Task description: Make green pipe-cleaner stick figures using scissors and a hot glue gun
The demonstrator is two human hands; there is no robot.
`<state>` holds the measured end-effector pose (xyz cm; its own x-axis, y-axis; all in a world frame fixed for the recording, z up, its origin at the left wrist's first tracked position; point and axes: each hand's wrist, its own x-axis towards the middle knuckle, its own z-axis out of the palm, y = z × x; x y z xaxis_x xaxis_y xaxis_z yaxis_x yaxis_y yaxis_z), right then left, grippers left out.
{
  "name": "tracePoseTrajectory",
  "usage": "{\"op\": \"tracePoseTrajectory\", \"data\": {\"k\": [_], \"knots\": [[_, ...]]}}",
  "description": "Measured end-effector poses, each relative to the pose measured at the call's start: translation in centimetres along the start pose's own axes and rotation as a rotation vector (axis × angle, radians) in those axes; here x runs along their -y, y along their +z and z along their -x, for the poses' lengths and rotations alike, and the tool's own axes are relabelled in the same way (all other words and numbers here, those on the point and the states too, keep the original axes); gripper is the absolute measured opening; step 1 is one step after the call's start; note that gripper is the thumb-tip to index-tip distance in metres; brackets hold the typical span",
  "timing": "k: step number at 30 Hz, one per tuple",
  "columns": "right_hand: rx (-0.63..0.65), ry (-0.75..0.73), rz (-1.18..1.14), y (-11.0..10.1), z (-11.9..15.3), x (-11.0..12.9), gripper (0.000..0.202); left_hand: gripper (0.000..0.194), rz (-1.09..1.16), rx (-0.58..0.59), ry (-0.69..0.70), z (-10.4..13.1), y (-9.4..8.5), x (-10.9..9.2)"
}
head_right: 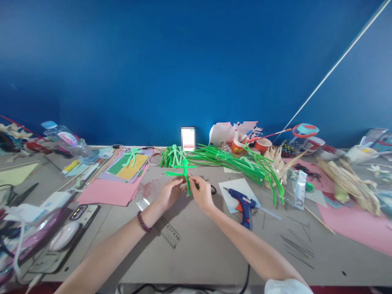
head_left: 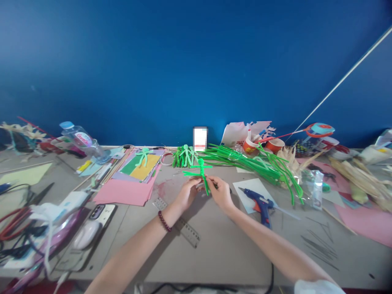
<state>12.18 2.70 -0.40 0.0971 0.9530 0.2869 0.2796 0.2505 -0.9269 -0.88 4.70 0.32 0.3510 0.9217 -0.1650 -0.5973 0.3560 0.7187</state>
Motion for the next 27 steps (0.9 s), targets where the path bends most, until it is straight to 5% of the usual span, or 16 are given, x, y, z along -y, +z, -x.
{"op": "tracePoseTrajectory", "data": {"k": [8,17,20,27], "knots": [[0.026,-0.261,0.39,-0.3,0.6,-0.2,0.022,0.02,-0.211,-0.066,0.089,-0.4,-0.7,0.1],[0.015,-0.275,0.406,-0.3,0.4,0.1,0.024,0.026,-0.249,-0.05,0.115,-0.5,-1.4,0.6],[-0.001,-0.177,0.243,-0.1,0.2,0.2,0.022,0.023,-0.254,-0.075,0.136,-0.6,-1.4,0.6],[0.134,0.359,-0.463,1.2,0.0,0.1,0.037,0.018,-0.172,-0.028,0.114,-0.6,-0.9,0.3]]}}
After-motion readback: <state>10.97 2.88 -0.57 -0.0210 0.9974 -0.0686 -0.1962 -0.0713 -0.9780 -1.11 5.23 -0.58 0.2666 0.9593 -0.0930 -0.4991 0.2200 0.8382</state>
